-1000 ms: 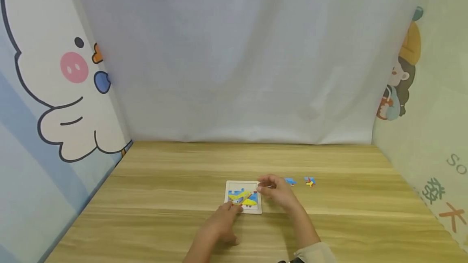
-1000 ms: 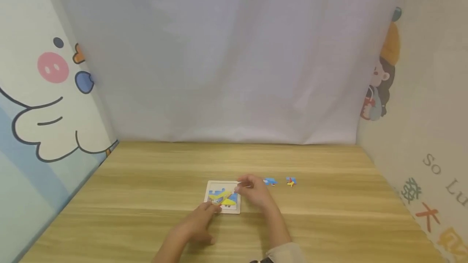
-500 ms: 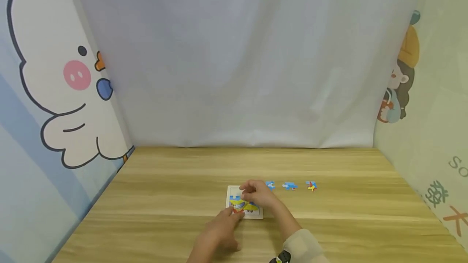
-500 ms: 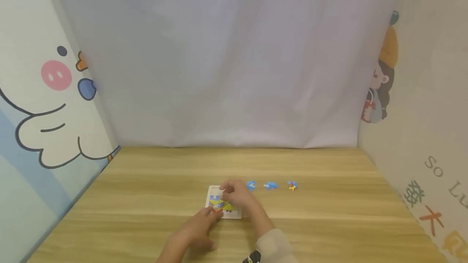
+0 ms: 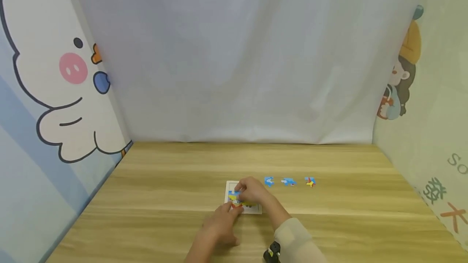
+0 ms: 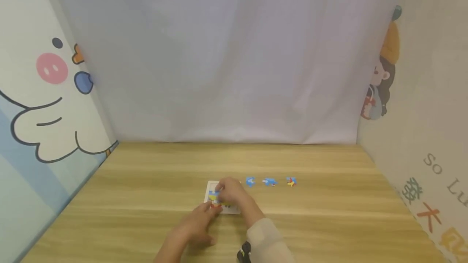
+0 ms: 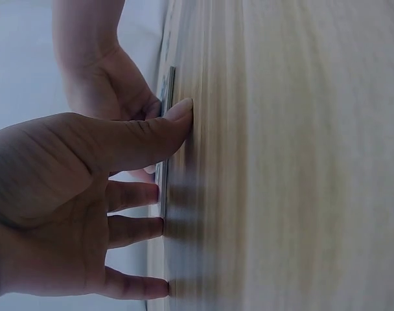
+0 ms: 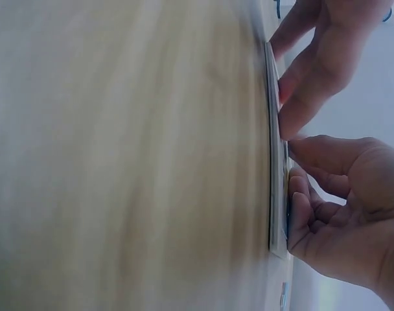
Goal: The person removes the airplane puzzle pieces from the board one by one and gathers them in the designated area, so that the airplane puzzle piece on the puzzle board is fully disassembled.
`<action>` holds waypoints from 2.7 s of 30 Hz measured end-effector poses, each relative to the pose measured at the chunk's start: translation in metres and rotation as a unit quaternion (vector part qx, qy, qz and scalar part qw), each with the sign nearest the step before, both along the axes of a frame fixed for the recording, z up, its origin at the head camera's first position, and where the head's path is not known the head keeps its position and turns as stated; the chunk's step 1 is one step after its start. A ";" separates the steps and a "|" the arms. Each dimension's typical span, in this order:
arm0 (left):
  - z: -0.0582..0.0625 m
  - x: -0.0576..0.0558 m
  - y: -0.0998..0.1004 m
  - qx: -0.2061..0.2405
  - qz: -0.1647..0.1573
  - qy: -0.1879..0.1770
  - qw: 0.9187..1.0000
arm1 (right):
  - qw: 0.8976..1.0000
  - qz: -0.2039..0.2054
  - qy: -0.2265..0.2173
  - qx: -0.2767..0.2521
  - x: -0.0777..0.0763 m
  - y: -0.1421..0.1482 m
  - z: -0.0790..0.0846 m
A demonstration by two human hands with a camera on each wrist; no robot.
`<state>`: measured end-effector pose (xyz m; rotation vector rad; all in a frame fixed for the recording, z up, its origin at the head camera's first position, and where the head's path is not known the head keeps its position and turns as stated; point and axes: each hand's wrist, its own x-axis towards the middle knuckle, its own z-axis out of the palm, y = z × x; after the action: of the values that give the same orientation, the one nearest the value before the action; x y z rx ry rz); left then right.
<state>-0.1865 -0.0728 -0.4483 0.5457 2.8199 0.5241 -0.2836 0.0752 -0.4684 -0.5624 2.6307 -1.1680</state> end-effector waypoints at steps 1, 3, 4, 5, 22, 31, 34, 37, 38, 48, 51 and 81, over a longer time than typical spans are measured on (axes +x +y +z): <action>0.000 -0.001 0.000 -0.002 0.001 0.001 1.000 | 1.000 -0.002 0.000 0.002 0.000 -0.001 0.001; 0.002 -0.002 0.000 -0.002 0.003 -0.001 1.000 | 1.000 -0.004 0.000 0.007 -0.001 -0.002 0.003; 0.003 -0.002 0.000 -0.003 0.003 -0.002 1.000 | 1.000 -0.004 0.002 0.009 -0.001 -0.002 0.003; 0.003 -0.002 0.000 -0.003 0.003 -0.004 1.000 | 1.000 -0.004 0.003 0.011 -0.001 -0.002 0.003; 0.008 0.001 0.001 0.003 0.003 -0.020 1.000 | 0.999 -0.019 -0.018 -0.046 0.002 -0.004 0.000; 0.002 0.000 -0.003 0.018 0.007 -0.033 0.999 | 0.978 -0.050 -0.073 -0.189 0.005 -0.001 0.000; 0.001 -0.001 -0.001 0.021 0.007 -0.029 0.999 | 0.969 -0.080 -0.086 -0.217 0.004 0.003 0.002; 0.002 -0.002 0.000 0.020 0.007 -0.024 0.999 | 0.969 -0.078 -0.084 -0.219 0.003 0.006 0.002; 0.002 -0.002 0.001 0.019 0.006 -0.023 1.000 | 0.970 -0.073 -0.080 -0.219 0.003 0.007 0.002; 0.000 -0.001 0.001 0.028 0.007 -0.017 0.999 | 0.967 -0.056 -0.069 -0.237 0.008 0.015 0.000; 0.001 -0.001 0.001 0.027 0.008 -0.012 1.000 | 0.969 -0.061 -0.064 -0.229 0.012 0.022 0.003; 0.005 -0.002 0.001 0.016 0.003 -0.013 1.000 | 0.960 -0.213 -0.045 -0.173 0.028 0.084 0.004</action>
<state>-0.1889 -0.0715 -0.4431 0.5323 2.7947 0.5730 -0.2560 0.1588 -0.4648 0.0222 2.5524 -1.7515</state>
